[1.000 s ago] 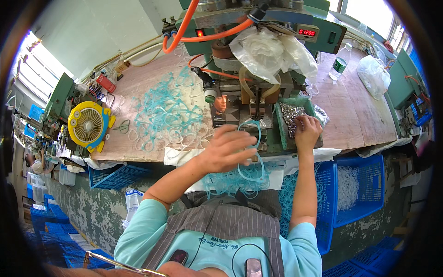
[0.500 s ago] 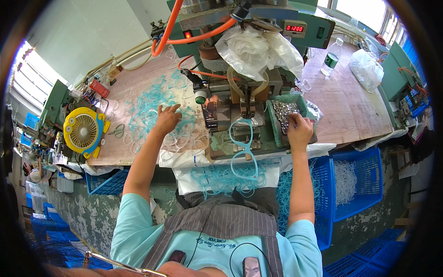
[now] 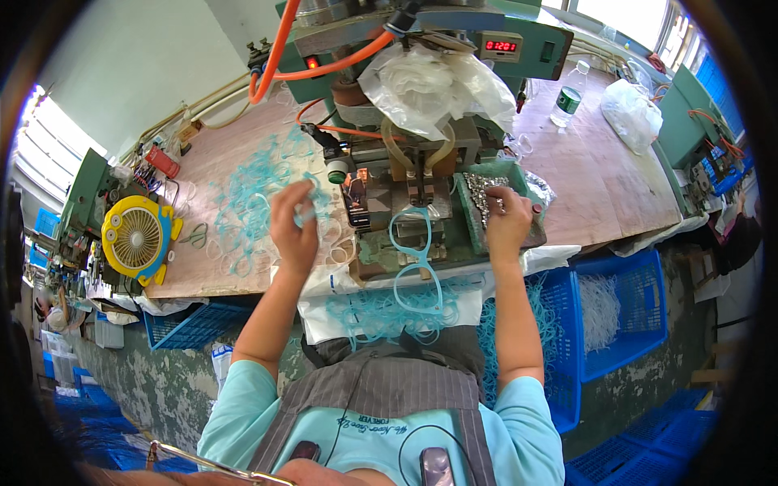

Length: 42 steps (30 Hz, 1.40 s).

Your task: The person repeatedly picks light-blue plastic loops and small metal components from a tray, places them into a press machine, and removes the assembled parts. The process is repeated continuously with the finished items accumulating on the work surface.

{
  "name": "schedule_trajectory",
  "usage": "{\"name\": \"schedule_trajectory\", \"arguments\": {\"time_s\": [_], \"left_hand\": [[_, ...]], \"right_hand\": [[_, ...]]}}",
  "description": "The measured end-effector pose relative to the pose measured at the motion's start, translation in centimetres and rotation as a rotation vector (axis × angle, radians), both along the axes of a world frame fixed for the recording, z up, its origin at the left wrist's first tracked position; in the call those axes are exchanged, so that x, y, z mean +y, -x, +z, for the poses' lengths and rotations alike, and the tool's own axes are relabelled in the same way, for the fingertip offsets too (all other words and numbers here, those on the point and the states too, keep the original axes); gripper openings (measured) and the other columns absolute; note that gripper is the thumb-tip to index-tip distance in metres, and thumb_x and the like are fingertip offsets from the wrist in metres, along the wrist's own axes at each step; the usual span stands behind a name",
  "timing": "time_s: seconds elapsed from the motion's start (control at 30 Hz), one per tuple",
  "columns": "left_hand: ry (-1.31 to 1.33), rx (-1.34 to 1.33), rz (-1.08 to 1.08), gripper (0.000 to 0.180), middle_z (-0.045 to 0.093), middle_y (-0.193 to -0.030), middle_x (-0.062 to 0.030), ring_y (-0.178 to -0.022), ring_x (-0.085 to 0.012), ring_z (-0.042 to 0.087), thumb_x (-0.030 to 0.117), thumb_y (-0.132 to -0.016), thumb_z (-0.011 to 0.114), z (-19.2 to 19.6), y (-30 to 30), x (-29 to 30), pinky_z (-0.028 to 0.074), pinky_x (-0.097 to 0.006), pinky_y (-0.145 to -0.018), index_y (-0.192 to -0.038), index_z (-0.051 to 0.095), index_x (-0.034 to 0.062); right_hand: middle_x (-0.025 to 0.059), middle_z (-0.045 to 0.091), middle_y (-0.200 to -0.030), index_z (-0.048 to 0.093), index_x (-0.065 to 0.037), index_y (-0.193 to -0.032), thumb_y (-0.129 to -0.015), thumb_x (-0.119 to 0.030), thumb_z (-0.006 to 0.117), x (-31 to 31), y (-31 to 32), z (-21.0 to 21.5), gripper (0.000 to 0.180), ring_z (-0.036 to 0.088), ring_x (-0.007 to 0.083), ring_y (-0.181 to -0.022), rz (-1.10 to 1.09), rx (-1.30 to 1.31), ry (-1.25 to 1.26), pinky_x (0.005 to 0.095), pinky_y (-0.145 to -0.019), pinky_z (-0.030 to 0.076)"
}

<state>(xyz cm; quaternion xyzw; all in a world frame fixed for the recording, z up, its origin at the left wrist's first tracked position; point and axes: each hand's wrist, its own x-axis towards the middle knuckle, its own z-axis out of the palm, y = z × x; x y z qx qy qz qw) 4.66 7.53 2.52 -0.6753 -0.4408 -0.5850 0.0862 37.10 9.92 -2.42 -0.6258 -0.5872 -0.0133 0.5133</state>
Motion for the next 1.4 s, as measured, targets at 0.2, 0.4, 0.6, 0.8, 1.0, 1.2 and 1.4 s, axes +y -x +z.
{"name": "schedule_trajectory", "arguments": {"time_s": [0.2, 0.4, 0.6, 0.8, 1.0, 1.2, 1.4], "left_hand": [[-0.079, 0.328, -0.514, 0.038, 0.063, -0.111, -0.0121, -0.097, -0.0298, 0.061, 0.015, -0.073, 0.074, 1.8, -6.0, -3.4, 0.049, -0.044, -0.086, -0.11, 0.064, 0.0107], [-0.017, 0.322, -0.702, 0.041, 0.064, -0.11, -0.0102, -0.095, -0.0287, 0.062, 0.021, -0.076, 0.073, 2.0, -7.2, -2.7, 0.049, -0.046, -0.086, -0.114, 0.061, 0.0121], [-0.009, 0.358, -0.728, 0.044, 0.064, -0.111, -0.0108, -0.093, -0.0312, 0.06, 0.022, -0.073, 0.074, 1.7, -7.1, -3.5, 0.047, -0.047, -0.085, -0.114, 0.061, 0.0126], [-0.042, 0.305, -0.772, 0.044, 0.064, -0.111, -0.0115, -0.093, -0.0333, 0.059, 0.021, -0.072, 0.076, 1.8, -7.5, -4.0, 0.047, -0.047, -0.085, -0.113, 0.061, 0.012], [-0.094, 0.288, -0.626, 0.035, 0.065, -0.107, -0.0119, -0.099, -0.0343, 0.06, 0.022, -0.081, 0.069, 3.9, -6.6, -2.7, 0.045, -0.048, -0.09, -0.112, 0.06, 0.0077], [0.297, -0.549, -0.589, 0.018, 0.067, -0.096, -0.0076, -0.083, -0.0125, 0.065, 0.01, -0.1, 0.049, 6.5, -5.1, -1.0, 0.052, -0.025, -0.07, -0.107, 0.061, -0.001], [-0.121, 0.141, -0.577, 0.018, 0.068, -0.101, -0.014, -0.087, -0.023, 0.065, 0.02, -0.092, 0.063, 4.8, -5.9, -2.6, 0.051, -0.04, -0.085, -0.099, 0.067, 0.0033]], "right_hand": [[0.0056, 0.068, -0.083, 0.063, -0.003, -0.1, -0.077, 0.003, 0.068, -2.5, 4.8, 4.8, 0.024, 0.062, 0.0132, -0.074, 0.301, 0.489, -0.011, 0.0281, -0.07, 0.05], [0.0098, 0.069, -0.082, 0.056, -0.002, -0.103, -0.074, 0.003, 0.071, -4.4, 7.5, 6.1, 0.033, 0.061, 0.0127, -0.065, 0.326, 0.502, 0.089, 0.0265, -0.064, 0.049], [0.0076, 0.065, -0.084, 0.05, -0.002, -0.115, -0.075, 0.005, 0.07, -3.7, 8.7, 6.7, 0.046, 0.06, 0.0113, -0.075, 0.357, 0.599, 0.078, 0.0232, -0.066, 0.047], [0.0059, 0.062, -0.085, 0.048, -0.001, -0.119, -0.074, 0.007, 0.07, -3.3, 9.7, 7.0, 0.051, 0.058, 0.0104, -0.075, 0.448, 0.806, 0.037, 0.0214, -0.066, 0.046], [0.0036, 0.06, -0.081, 0.046, -0.001, -0.12, -0.074, 0.01, 0.069, -3.3, 9.0, 6.8, 0.052, 0.056, 0.0086, -0.073, 0.421, 0.662, 0.07, 0.0209, -0.068, 0.046], [0.0026, 0.06, -0.08, 0.047, -0.002, -0.119, -0.074, 0.011, 0.07, -3.4, 9.7, 6.7, 0.052, 0.055, 0.0079, -0.073, 0.442, 0.818, 0.035, 0.0208, -0.069, 0.046], [0.0049, 0.064, -0.083, 0.052, -0.003, -0.115, -0.075, 0.003, 0.072, -3.3, 9.4, 5.9, 0.046, 0.057, 0.0102, -0.072, 0.413, 0.699, -0.023, 0.0256, -0.068, 0.047]]}}
